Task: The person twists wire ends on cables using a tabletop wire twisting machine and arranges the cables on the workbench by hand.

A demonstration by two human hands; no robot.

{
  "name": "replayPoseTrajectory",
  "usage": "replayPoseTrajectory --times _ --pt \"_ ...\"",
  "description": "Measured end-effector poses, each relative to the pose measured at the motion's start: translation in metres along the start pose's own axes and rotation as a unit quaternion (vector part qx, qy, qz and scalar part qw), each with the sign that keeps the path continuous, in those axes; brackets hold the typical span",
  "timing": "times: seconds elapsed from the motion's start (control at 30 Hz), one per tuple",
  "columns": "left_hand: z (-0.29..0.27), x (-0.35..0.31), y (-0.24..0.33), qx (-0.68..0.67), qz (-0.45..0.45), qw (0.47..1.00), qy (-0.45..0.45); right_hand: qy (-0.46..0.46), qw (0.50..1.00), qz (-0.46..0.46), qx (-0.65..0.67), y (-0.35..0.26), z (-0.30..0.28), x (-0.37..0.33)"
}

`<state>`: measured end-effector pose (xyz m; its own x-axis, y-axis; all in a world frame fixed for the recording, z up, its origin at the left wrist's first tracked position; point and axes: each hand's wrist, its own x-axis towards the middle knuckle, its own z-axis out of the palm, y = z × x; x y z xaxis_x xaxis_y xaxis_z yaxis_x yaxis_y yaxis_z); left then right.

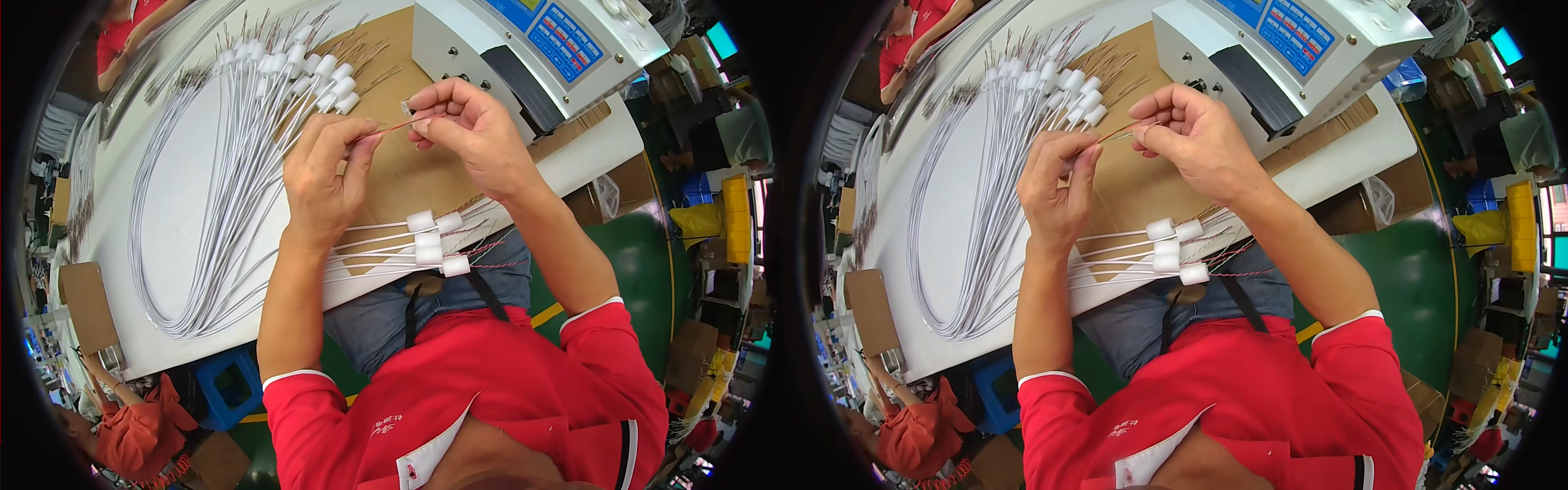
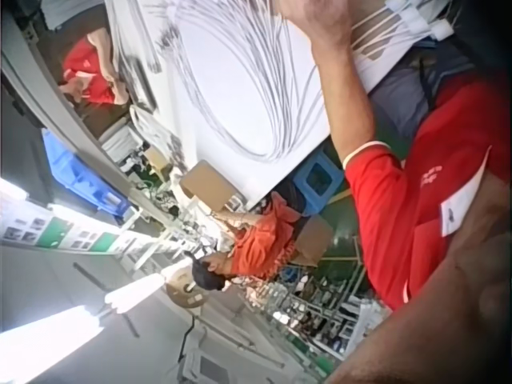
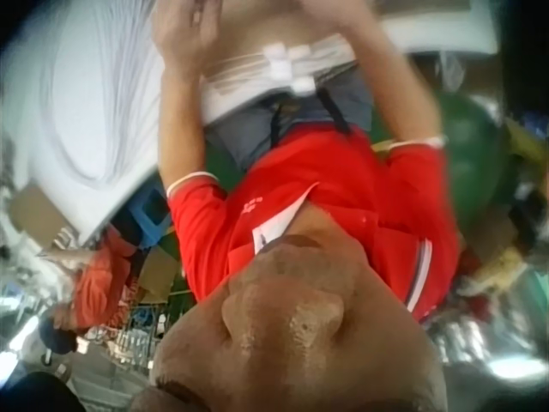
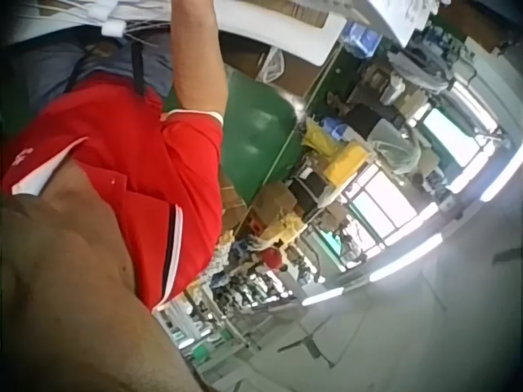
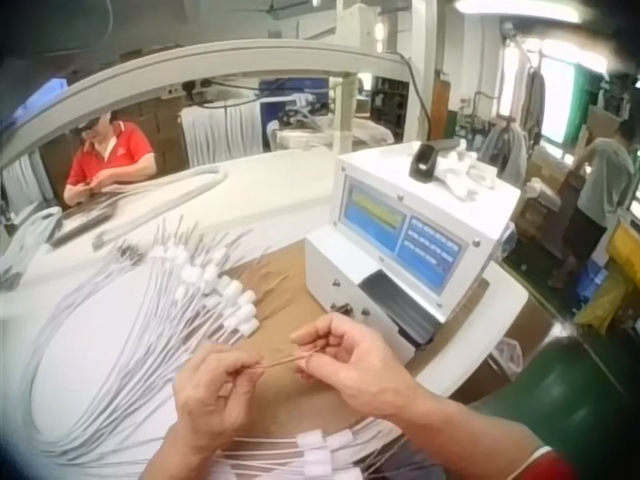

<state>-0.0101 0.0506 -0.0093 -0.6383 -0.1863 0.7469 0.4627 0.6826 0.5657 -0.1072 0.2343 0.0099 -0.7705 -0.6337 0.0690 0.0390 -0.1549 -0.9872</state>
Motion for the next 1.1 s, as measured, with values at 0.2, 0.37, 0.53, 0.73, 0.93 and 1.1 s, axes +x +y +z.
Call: replayPoseTrajectory --times 0.2,0.37,0.53,0.73,0.93,1.1 --pt "0.001 -0.002 0.001 -0.013 -0.098 0.995 -0.016 0.048 0.946 -0.188 -0.259 -0.002 0.009 -0.001" --pt "0.005 -0.008 -0.002 -0.041 -0.173 0.983 -0.039 0.000 0.966 -0.155 -0.209 -0.012 0.032 0.001" --pt "0.011 -0.015 -0.012 -0.053 -0.157 0.986 -0.022 0.007 0.932 -0.192 -0.307 -0.007 0.042 0.001" --pt "0.014 -0.012 -0.002 -0.047 -0.177 0.983 -0.032 0.009 0.937 -0.165 -0.307 -0.005 0.046 0.001" --pt "0.010 -0.007 0.005 0.015 -0.137 0.990 -0.027 0.050 0.956 -0.159 -0.242 -0.014 0.033 0.004" --pt "0.005 -0.006 -0.005 -0.002 -0.109 0.994 -0.004 0.101 0.958 -0.191 -0.188 -0.028 0.001 0.017"
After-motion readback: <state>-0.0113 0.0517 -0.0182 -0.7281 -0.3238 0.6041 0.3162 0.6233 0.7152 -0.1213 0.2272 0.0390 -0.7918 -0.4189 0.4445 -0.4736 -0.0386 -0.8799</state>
